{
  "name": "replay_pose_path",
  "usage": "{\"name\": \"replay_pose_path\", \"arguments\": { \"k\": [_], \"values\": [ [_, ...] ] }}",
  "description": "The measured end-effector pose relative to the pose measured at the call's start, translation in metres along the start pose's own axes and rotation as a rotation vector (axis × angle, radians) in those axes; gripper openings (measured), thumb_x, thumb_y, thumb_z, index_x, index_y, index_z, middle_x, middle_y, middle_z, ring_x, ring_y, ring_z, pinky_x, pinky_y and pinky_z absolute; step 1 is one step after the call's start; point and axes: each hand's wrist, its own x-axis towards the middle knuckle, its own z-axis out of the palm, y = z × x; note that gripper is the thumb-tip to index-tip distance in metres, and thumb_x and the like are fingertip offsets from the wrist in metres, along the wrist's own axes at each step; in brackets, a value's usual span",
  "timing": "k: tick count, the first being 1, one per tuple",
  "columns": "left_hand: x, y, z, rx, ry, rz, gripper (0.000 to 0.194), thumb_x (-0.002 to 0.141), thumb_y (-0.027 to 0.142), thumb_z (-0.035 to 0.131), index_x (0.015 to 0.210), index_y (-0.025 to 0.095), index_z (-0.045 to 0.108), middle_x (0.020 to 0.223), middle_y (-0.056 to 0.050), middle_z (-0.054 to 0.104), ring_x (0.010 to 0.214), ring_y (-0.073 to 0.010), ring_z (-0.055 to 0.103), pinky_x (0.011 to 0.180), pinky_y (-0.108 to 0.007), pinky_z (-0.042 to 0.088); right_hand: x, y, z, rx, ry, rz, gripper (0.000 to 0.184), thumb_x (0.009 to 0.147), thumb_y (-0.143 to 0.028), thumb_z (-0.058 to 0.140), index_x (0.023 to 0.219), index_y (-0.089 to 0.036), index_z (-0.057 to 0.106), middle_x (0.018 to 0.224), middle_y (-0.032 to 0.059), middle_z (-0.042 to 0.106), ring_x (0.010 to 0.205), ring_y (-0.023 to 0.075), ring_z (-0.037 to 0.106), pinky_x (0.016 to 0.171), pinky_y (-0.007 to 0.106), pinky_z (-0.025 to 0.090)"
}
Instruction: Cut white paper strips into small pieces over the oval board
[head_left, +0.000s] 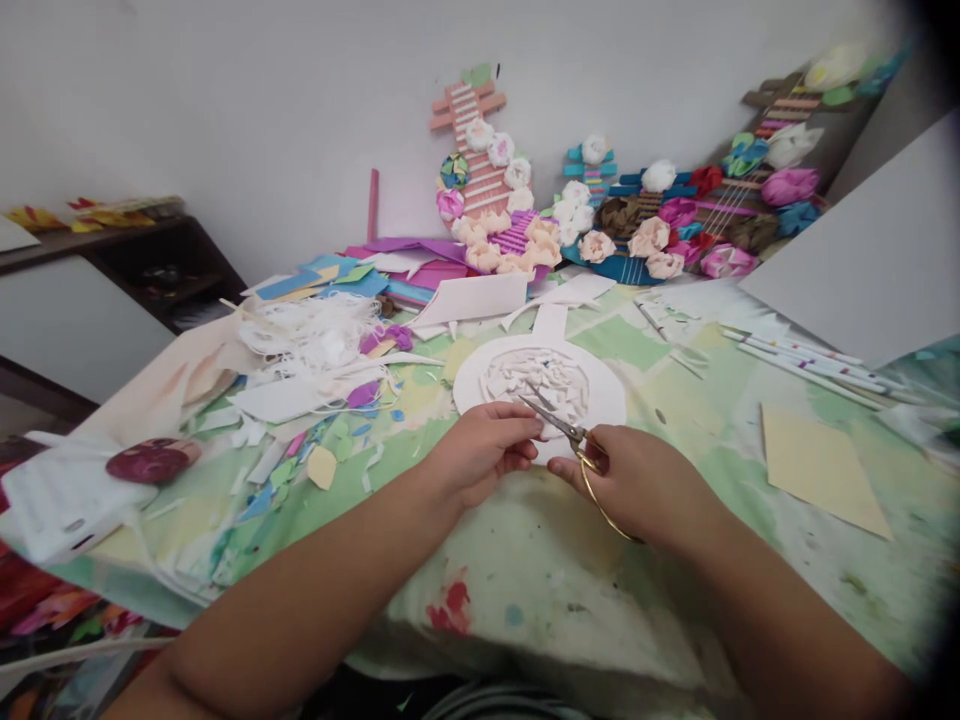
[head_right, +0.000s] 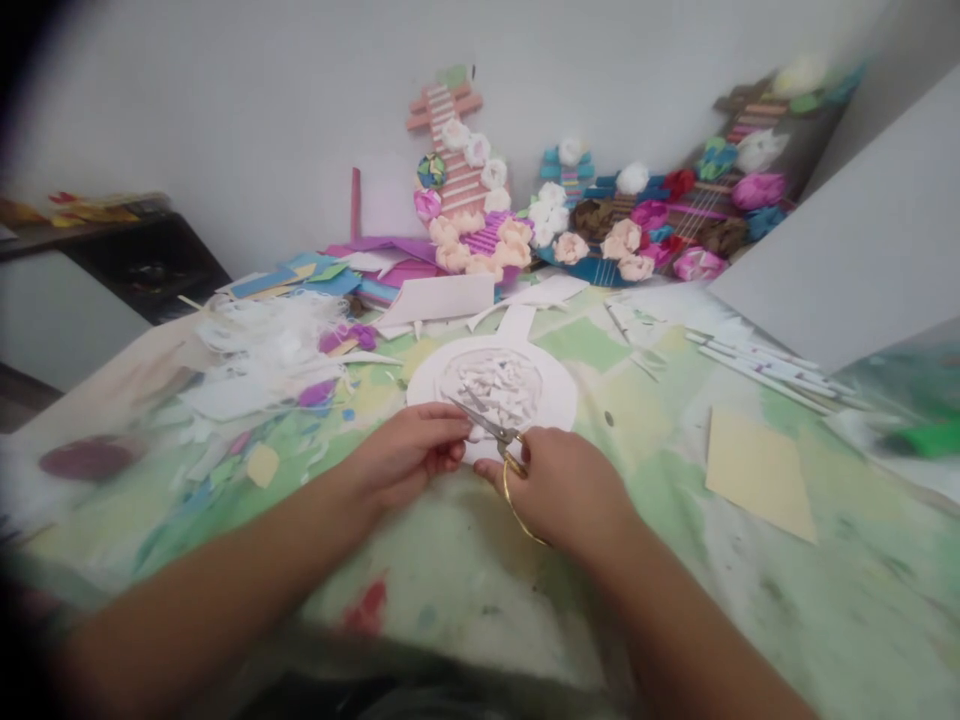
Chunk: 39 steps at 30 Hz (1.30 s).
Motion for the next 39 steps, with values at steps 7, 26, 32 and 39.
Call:
{"name": "replay_pose_path", "arguments": {
  "k": [7,26,32,39],
  "values": [
    [-0.001,0.001,0.000,-0.114,0.023,-0.060,0.011,0.063,0.007,0.055,0.072,0.013,0.052,0.052,0.002,0.051,0.044,-0.0027,0.048,0.041,-0.012,0.040,-0.002,0.002,-0.001,0.109,-0.053,-0.035,0.029,0.070,-0.045,0.042,0.057,-0.019,0.042,0.055,0.0015,0.052,0.047,0.0107,0.041,0.043,0.022,0.025],
    [0.003,0.008,-0.005,-0.385,0.153,0.009,0.008,0.067,0.002,0.048,0.070,0.010,0.051,0.055,0.001,0.053,0.046,-0.0016,0.051,0.046,-0.009,0.045,-0.003,0.009,-0.008,0.149,-0.017,-0.038,0.031,0.070,-0.047,0.042,0.055,-0.019,0.044,0.048,-0.0030,0.045,0.045,0.0093,0.038,0.041,0.021,0.026],
    [0.007,0.004,-0.008,-0.349,0.121,-0.009,0.006,0.065,0.008,0.054,0.070,0.011,0.053,0.055,0.001,0.054,0.044,-0.0017,0.050,0.042,-0.009,0.044,-0.002,0.011,-0.007,0.171,-0.049,-0.030,0.034,0.069,-0.047,0.042,0.051,-0.019,0.041,0.045,-0.0030,0.043,0.043,0.0089,0.035,0.039,0.021,0.024],
    [0.009,-0.001,-0.007,-0.200,0.104,0.045,0.012,0.065,0.016,0.057,0.076,0.011,0.055,0.063,-0.001,0.058,0.054,-0.0040,0.054,0.054,-0.014,0.046,0.000,0.013,-0.009,0.274,-0.176,0.060,0.036,0.068,-0.052,0.042,0.058,-0.020,0.054,0.047,-0.0012,0.050,0.041,0.0100,0.041,0.038,0.021,0.026]
  ]
}}
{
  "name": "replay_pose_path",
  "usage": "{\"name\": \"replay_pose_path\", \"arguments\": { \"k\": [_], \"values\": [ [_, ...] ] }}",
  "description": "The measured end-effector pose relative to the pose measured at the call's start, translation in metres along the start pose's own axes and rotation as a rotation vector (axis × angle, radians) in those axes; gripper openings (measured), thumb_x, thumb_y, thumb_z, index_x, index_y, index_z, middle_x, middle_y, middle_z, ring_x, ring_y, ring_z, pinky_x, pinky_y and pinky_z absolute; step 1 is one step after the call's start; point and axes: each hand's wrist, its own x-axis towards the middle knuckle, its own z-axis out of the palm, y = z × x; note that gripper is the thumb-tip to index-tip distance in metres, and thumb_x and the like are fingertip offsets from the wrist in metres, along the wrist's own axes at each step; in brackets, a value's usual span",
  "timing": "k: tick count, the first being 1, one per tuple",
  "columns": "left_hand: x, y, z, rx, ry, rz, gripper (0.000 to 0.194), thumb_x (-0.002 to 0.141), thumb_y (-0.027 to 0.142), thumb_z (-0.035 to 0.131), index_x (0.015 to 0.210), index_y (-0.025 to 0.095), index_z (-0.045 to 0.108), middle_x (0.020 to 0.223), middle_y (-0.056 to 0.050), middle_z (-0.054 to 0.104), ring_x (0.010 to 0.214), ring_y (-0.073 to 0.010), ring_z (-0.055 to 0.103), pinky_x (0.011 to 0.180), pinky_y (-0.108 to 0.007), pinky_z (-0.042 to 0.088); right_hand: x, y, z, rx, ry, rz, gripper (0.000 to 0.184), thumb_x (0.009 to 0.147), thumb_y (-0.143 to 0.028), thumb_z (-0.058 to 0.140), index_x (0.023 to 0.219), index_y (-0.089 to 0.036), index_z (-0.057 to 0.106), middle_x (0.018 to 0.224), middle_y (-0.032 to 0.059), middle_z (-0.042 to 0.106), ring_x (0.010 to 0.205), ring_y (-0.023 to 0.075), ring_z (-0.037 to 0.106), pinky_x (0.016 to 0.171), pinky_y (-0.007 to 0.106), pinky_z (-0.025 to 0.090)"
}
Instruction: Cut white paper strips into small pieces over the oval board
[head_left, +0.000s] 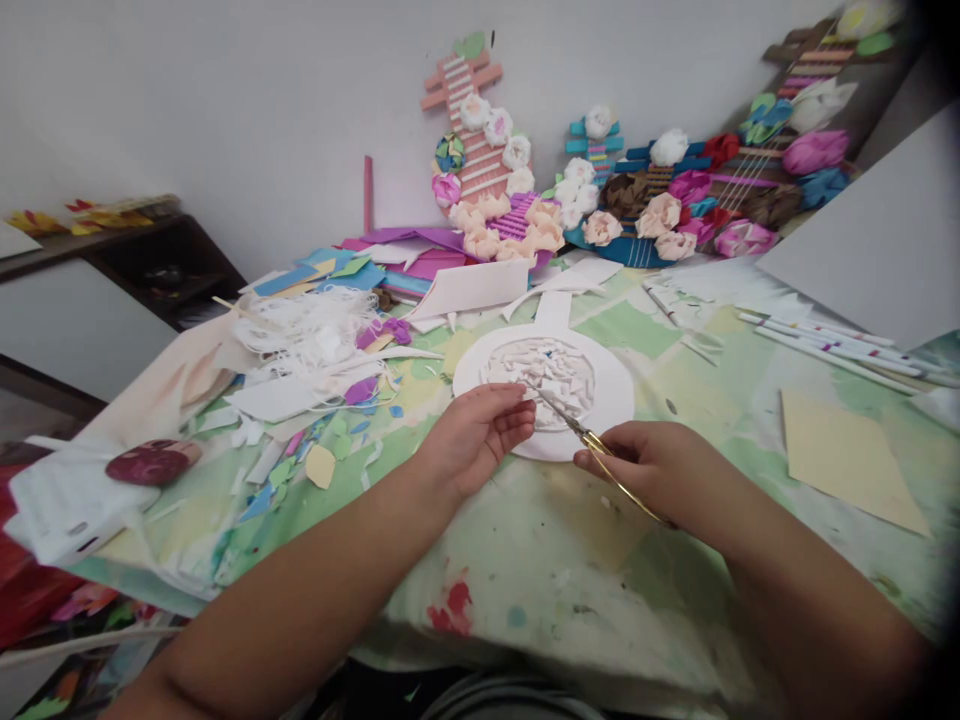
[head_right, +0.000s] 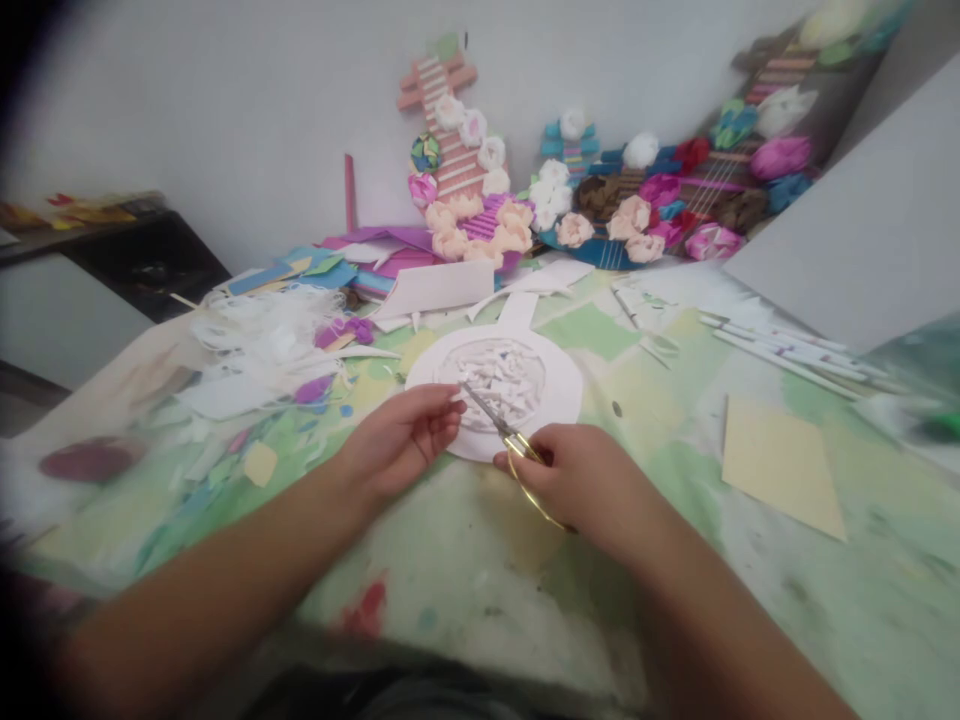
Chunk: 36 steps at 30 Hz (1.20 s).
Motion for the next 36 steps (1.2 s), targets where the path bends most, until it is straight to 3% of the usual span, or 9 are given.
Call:
{"name": "replay_pose_path", "arguments": {
  "k": [3,8,11,17,26,31,33,36],
  "values": [
    [-0.002,-0.002,0.000,0.335,0.021,0.151,0.018,0.065,0.023,0.057,0.080,0.015,0.054,0.068,-0.001,0.058,0.057,-0.0074,0.054,0.058,-0.021,0.045,0.001,0.003,0.000,0.057,-0.062,0.013,0.039,0.068,-0.055,0.040,0.057,-0.020,0.054,0.048,-0.0007,0.051,0.040,0.0097,0.043,0.037,0.021,0.027],
    [0.001,-0.004,-0.004,1.317,0.148,0.674,0.014,0.069,0.029,0.050,0.068,0.018,0.058,0.060,0.000,0.053,0.059,-0.0110,0.047,0.058,-0.024,0.035,0.006,0.011,0.004,0.163,-0.159,0.017,0.047,0.068,-0.060,0.037,0.056,-0.018,0.051,0.048,0.0007,0.053,0.036,0.0083,0.042,0.035,0.020,0.028],
    [0.004,-0.006,-0.006,1.575,0.108,0.796,0.020,0.074,0.028,0.042,0.062,0.017,0.055,0.058,0.000,0.050,0.059,-0.0112,0.044,0.057,-0.024,0.032,0.009,0.015,0.006,0.257,-0.206,0.026,0.048,0.066,-0.062,0.038,0.055,-0.017,0.051,0.047,0.0009,0.052,0.036,0.0087,0.043,0.035,0.020,0.030],
    [0.011,-0.009,-0.009,1.678,0.076,0.856,0.021,0.075,0.026,0.040,0.059,0.017,0.050,0.057,0.000,0.047,0.057,-0.0110,0.042,0.056,-0.023,0.029,0.014,0.020,0.003,0.428,-0.287,0.059,0.044,0.063,-0.061,0.044,0.055,-0.018,0.048,0.044,-0.0024,0.045,0.033,0.0079,0.039,0.032,0.021,0.030],
    [0.011,-0.006,-0.009,1.606,0.153,0.816,0.022,0.075,0.027,0.039,0.058,0.017,0.048,0.055,0.001,0.045,0.055,-0.0106,0.038,0.053,-0.024,0.027,0.021,0.021,0.001,0.610,-0.261,0.134,0.044,0.063,-0.060,0.046,0.062,-0.016,0.049,0.045,-0.0049,0.038,0.032,0.0046,0.032,0.030,0.019,0.021],
    [0.010,-0.005,-0.008,1.511,0.177,0.823,0.016,0.073,0.026,0.041,0.061,0.017,0.048,0.059,0.000,0.047,0.057,-0.0104,0.040,0.055,-0.023,0.030,0.019,0.024,-0.008,0.744,-0.191,-0.068,0.040,0.072,-0.054,0.037,0.059,-0.018,0.043,0.042,-0.0063,0.033,0.033,0.0043,0.027,0.032,0.019,0.019],
    [0.010,-0.005,-0.009,1.466,0.180,0.797,0.015,0.072,0.026,0.041,0.063,0.017,0.049,0.063,0.000,0.049,0.059,-0.0106,0.042,0.056,-0.023,0.032,0.020,0.029,-0.013,0.640,-0.097,-0.127,0.033,0.072,-0.049,0.041,0.058,-0.019,0.039,0.044,-0.0057,0.036,0.036,0.0055,0.032,0.036,0.020,0.024],
    [0.011,-0.003,-0.010,1.402,0.199,0.722,0.015,0.072,0.027,0.040,0.066,0.017,0.049,0.065,-0.001,0.052,0.060,-0.0113,0.045,0.056,-0.024,0.034,0.020,0.036,-0.018,0.233,0.092,-0.038,0.021,0.066,-0.038,0.051,0.064,-0.019,0.042,0.054,-0.0031,0.048,0.043,0.0076,0.040,0.041,0.021,0.029]
  ]
}}
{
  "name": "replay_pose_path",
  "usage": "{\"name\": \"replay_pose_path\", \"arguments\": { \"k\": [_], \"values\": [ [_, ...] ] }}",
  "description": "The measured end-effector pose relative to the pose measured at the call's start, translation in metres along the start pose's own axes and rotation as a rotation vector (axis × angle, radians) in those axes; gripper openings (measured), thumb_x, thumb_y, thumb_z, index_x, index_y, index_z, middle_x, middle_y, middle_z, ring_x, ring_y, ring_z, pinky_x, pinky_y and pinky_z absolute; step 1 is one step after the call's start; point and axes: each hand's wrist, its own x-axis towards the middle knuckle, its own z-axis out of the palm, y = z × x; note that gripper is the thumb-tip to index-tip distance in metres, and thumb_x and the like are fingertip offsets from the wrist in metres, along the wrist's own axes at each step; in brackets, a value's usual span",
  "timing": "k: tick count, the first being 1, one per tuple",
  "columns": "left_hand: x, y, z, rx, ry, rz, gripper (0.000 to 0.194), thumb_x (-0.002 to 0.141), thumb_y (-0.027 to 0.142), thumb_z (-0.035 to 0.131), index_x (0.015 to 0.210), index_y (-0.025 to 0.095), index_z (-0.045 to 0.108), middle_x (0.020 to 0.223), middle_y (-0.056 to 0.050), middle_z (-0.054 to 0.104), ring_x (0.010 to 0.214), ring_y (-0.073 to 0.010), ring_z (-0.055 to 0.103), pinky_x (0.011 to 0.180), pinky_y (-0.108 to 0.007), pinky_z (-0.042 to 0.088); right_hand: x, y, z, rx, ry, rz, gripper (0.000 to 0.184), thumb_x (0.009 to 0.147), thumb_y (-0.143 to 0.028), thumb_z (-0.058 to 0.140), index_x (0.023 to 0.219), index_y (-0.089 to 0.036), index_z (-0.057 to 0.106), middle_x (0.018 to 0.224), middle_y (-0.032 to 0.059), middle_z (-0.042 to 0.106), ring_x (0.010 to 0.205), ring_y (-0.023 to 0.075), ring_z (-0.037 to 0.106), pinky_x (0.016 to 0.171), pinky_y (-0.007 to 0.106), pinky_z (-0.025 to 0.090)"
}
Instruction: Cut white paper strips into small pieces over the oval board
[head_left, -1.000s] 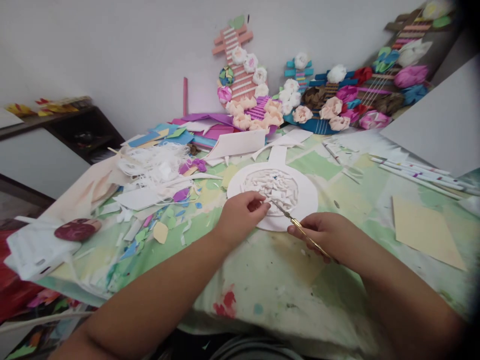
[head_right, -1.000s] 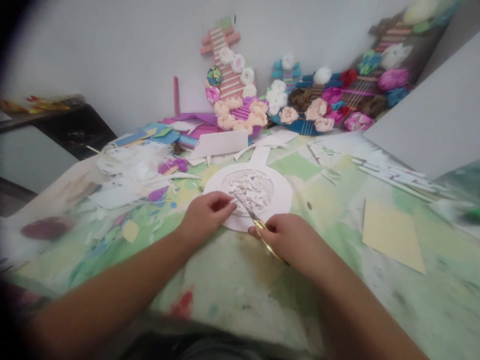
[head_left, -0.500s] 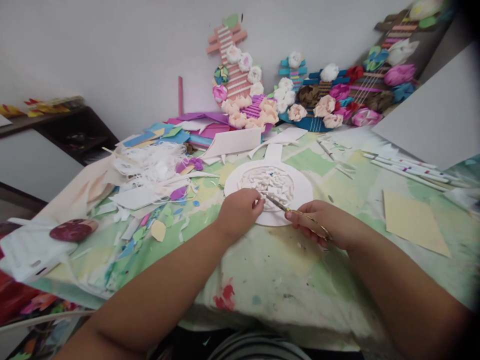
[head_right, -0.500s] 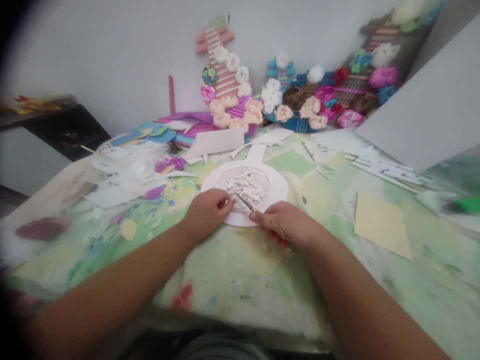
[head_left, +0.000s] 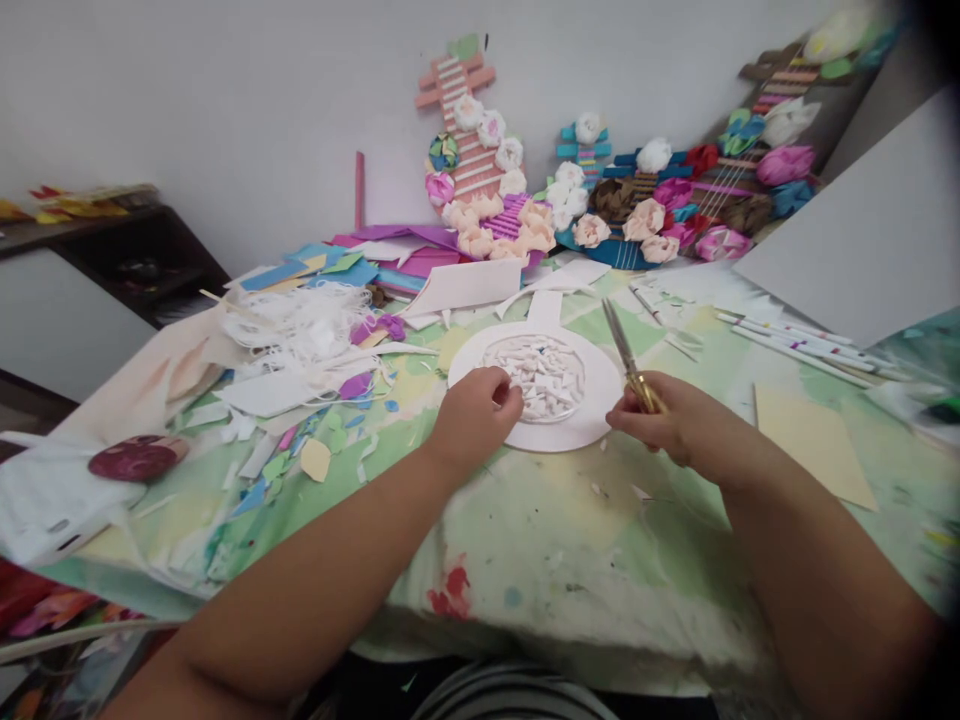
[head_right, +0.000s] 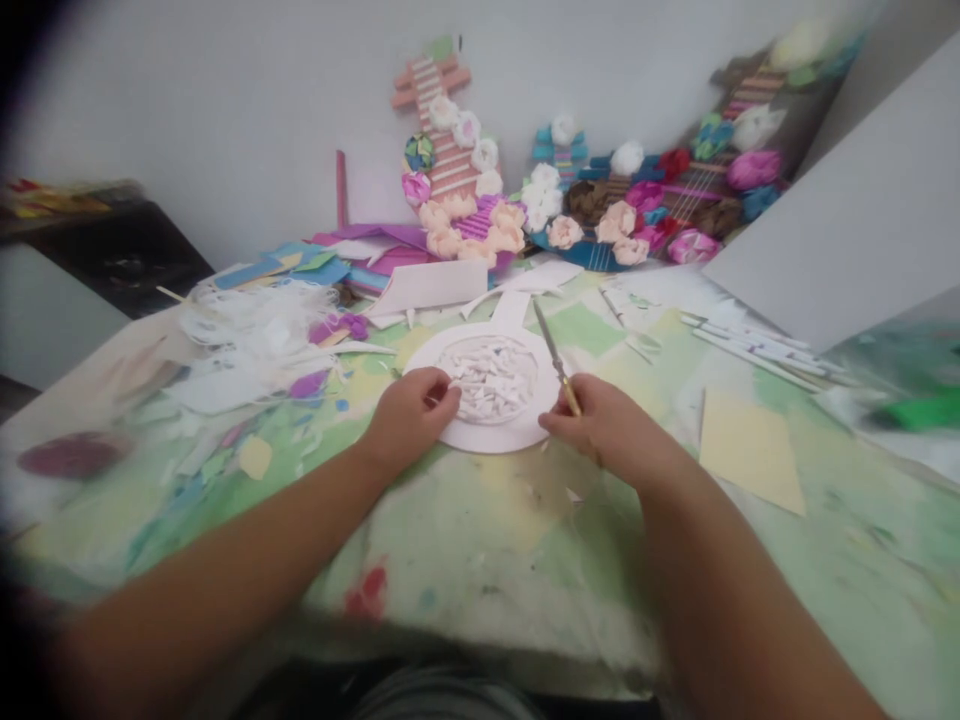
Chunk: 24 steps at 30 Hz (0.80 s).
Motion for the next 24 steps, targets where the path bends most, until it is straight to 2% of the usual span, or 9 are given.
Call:
{"name": "replay_pose_path", "arguments": {
  "k": [2,4,7,12,16,21,22,24],
  "values": [
    [0.001,-0.001,-0.001,-0.024,0.011,-0.043,0.015,0.072,0.028,0.041,0.066,0.017,0.050,0.067,-0.001,0.053,0.061,-0.0118,0.046,0.057,-0.024,0.035,-0.002,0.000,-0.001,-0.233,0.021,0.037,0.017,0.066,-0.035,0.050,0.071,-0.020,0.045,0.063,-0.0009,0.052,0.047,0.0089,0.043,0.042,0.021,0.029],
    [0.002,-0.003,-0.002,-0.030,0.039,-0.060,0.015,0.071,0.029,0.041,0.066,0.017,0.050,0.067,-0.002,0.054,0.062,-0.0122,0.047,0.059,-0.025,0.035,-0.007,-0.002,0.001,-0.358,-0.060,0.004,0.017,0.065,-0.035,0.050,0.074,-0.020,0.047,0.068,0.0003,0.054,0.050,0.0100,0.045,0.044,0.021,0.029],
    [0.003,-0.005,-0.004,-0.032,0.068,-0.054,0.015,0.071,0.028,0.041,0.065,0.017,0.049,0.067,-0.002,0.054,0.063,-0.0125,0.047,0.060,-0.025,0.036,-0.014,-0.008,0.008,-0.478,-0.130,-0.083,0.016,0.063,-0.032,0.052,0.071,-0.021,0.044,0.067,-0.0002,0.054,0.052,0.0110,0.045,0.046,0.021,0.029],
    [0.003,-0.006,-0.006,-0.052,0.093,-0.053,0.014,0.071,0.028,0.042,0.064,0.017,0.049,0.067,-0.002,0.054,0.064,-0.0122,0.047,0.061,-0.024,0.035,-0.016,-0.011,0.018,-0.583,-0.082,-0.137,0.009,0.070,-0.025,0.040,0.063,-0.021,0.037,0.056,-0.0011,0.049,0.049,0.0113,0.042,0.046,0.022,0.028],
    [0.004,-0.005,-0.008,-0.117,0.081,-0.070,0.015,0.070,0.028,0.043,0.061,0.017,0.049,0.065,-0.001,0.054,0.063,-0.0120,0.048,0.061,-0.025,0.036,-0.014,-0.010,0.014,-0.509,0.009,-0.147,0.009,0.071,-0.028,0.041,0.065,-0.021,0.040,0.056,-0.0017,0.049,0.047,0.0105,0.041,0.046,0.022,0.028],
    [0.003,-0.006,-0.004,-0.422,-0.036,-0.218,0.017,0.069,0.031,0.044,0.065,0.017,0.054,0.062,0.000,0.056,0.059,-0.0112,0.051,0.056,-0.023,0.040,0.003,-0.020,0.021,-0.110,0.343,-0.142,0.017,0.069,-0.035,0.048,0.075,-0.020,0.045,0.070,0.0000,0.056,0.055,0.0104,0.046,0.051,0.022,0.034],
    [0.003,-0.005,-0.003,-0.500,-0.069,-0.256,0.017,0.069,0.031,0.045,0.067,0.017,0.055,0.063,-0.001,0.057,0.058,-0.0109,0.052,0.055,-0.023,0.041,0.008,-0.022,0.026,-0.069,0.377,-0.143,0.017,0.068,-0.035,0.050,0.073,-0.020,0.045,0.071,0.0003,0.057,0.057,0.0108,0.047,0.052,0.022,0.034],
    [0.002,-0.003,-0.002,-0.626,-0.121,-0.315,0.016,0.068,0.031,0.048,0.069,0.016,0.055,0.065,-0.001,0.058,0.057,-0.0103,0.054,0.052,-0.021,0.043,0.017,-0.023,0.035,-0.052,0.360,-0.150,0.020,0.066,-0.035,0.052,0.065,-0.019,0.041,0.072,0.0001,0.058,0.058,0.0106,0.047,0.050,0.021,0.033]
  ]
}}
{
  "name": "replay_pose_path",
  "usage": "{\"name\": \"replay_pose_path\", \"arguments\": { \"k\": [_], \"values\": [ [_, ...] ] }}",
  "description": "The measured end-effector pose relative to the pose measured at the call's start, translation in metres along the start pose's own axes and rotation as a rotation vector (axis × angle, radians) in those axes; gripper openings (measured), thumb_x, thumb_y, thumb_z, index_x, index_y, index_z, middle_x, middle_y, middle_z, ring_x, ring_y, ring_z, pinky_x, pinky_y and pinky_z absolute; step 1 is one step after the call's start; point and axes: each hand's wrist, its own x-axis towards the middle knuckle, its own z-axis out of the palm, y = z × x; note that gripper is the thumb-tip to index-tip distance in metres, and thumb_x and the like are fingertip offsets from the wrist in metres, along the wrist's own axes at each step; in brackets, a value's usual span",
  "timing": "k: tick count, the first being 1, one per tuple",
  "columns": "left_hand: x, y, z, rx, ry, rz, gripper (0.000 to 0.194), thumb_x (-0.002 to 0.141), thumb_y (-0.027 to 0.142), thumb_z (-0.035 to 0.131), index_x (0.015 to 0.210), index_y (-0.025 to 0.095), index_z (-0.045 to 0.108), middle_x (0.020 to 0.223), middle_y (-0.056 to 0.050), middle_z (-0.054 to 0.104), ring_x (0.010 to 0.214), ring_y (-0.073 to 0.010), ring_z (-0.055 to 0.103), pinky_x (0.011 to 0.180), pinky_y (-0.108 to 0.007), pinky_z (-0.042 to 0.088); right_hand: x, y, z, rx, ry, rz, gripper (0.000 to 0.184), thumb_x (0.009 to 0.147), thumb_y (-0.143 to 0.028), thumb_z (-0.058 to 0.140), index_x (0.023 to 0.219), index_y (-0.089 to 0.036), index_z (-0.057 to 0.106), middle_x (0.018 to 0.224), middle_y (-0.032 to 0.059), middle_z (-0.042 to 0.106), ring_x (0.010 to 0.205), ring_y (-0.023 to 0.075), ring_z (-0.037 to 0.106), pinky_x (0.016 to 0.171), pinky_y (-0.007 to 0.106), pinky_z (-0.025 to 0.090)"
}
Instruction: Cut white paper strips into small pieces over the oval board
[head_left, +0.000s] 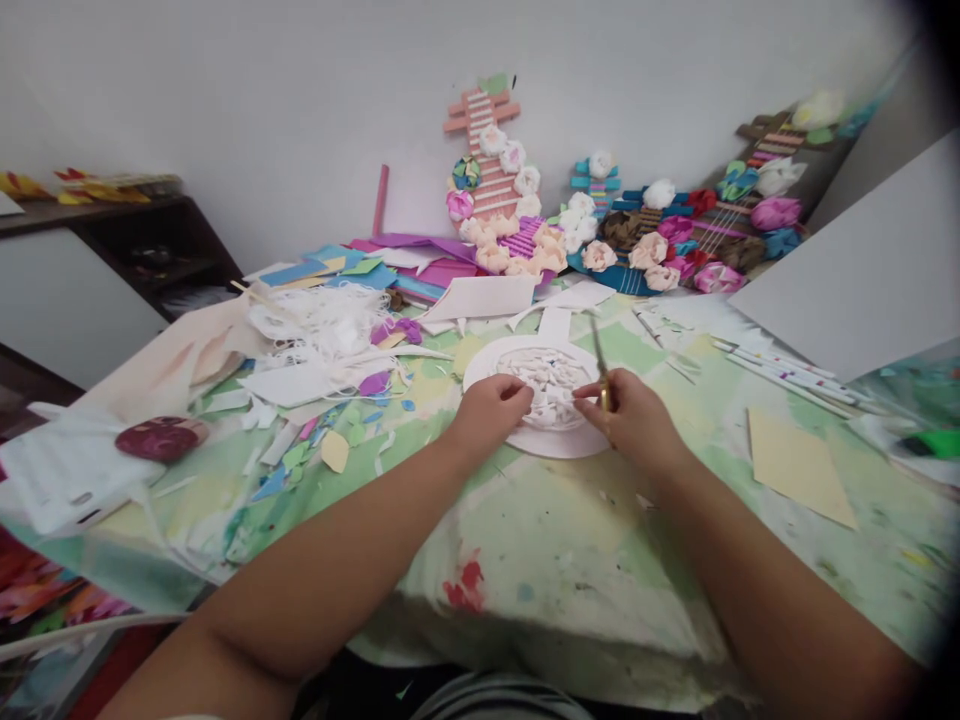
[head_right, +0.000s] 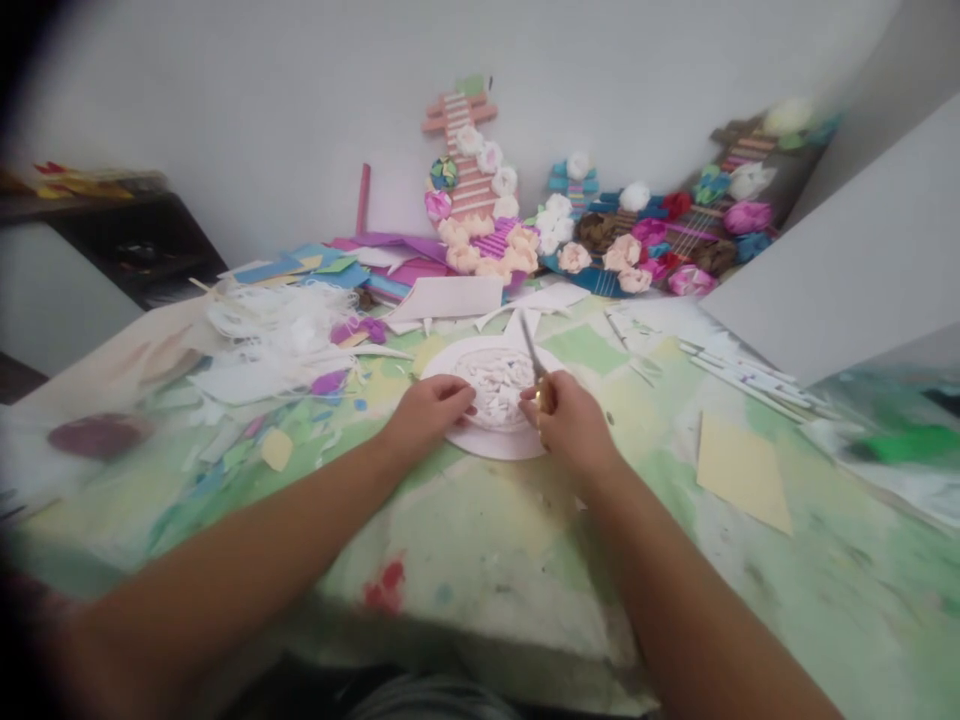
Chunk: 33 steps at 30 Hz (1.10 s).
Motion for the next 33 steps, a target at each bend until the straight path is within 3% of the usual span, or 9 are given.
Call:
{"name": "replay_pose_path", "arguments": {
  "k": [3,7,11,15,25,33],
  "values": [
    [-0.002,0.003,0.003,-0.120,-0.038,-0.040,0.016,0.067,0.030,0.051,0.069,0.015,0.055,0.064,-0.002,0.057,0.056,-0.0103,0.056,0.050,-0.020,0.044,0.002,0.004,0.007,0.012,0.011,0.009,0.024,0.065,-0.039,0.053,0.062,-0.019,0.038,0.068,-0.0010,0.056,0.057,0.0102,0.046,0.049,0.021,0.033],
    [-0.004,0.004,0.005,-0.248,-0.058,-0.046,0.017,0.064,0.029,0.056,0.072,0.014,0.054,0.062,-0.001,0.057,0.056,-0.0099,0.057,0.052,-0.021,0.047,-0.006,0.009,-0.006,0.008,0.071,0.047,0.031,0.069,-0.051,0.043,0.067,-0.020,0.043,0.056,-0.0026,0.046,0.049,0.0102,0.039,0.045,0.022,0.030],
    [-0.006,0.005,0.005,-0.335,-0.061,-0.023,0.017,0.063,0.027,0.059,0.072,0.013,0.055,0.059,0.001,0.056,0.051,-0.0078,0.055,0.053,-0.021,0.047,-0.017,0.005,-0.015,-0.157,-0.110,-0.065,0.034,0.066,-0.053,0.046,0.061,-0.020,0.041,0.055,-0.0031,0.044,0.050,0.0106,0.039,0.045,0.022,0.029],
    [-0.009,0.011,0.005,-0.353,-0.058,-0.013,0.014,0.064,0.022,0.058,0.073,0.012,0.056,0.056,0.002,0.057,0.051,-0.0067,0.055,0.057,-0.021,0.047,-0.025,-0.002,-0.010,-0.280,-0.270,-0.148,0.034,0.067,-0.053,0.044,0.060,-0.020,0.040,0.056,-0.0021,0.046,0.051,0.0110,0.040,0.045,0.021,0.028],
    [-0.018,0.020,0.008,-0.355,-0.145,-0.106,0.008,0.062,0.018,0.060,0.064,0.010,0.058,0.057,-0.001,0.060,0.056,-0.0088,0.058,0.062,-0.023,0.047,-0.029,-0.008,-0.005,-0.372,-0.296,-0.143,0.035,0.070,-0.053,0.039,0.061,-0.019,0.041,0.058,0.0001,0.049,0.050,0.0117,0.041,0.045,0.022,0.025],
    [-0.020,0.021,0.010,-0.361,-0.103,-0.155,0.006,0.063,0.014,0.059,0.067,0.010,0.058,0.051,0.002,0.057,0.049,-0.0068,0.055,0.056,-0.022,0.047,-0.031,-0.010,-0.006,-0.374,-0.320,-0.192,0.033,0.067,-0.051,0.045,0.063,-0.018,0.044,0.064,0.0023,0.051,0.054,0.0125,0.043,0.047,0.022,0.027]
  ]
}}
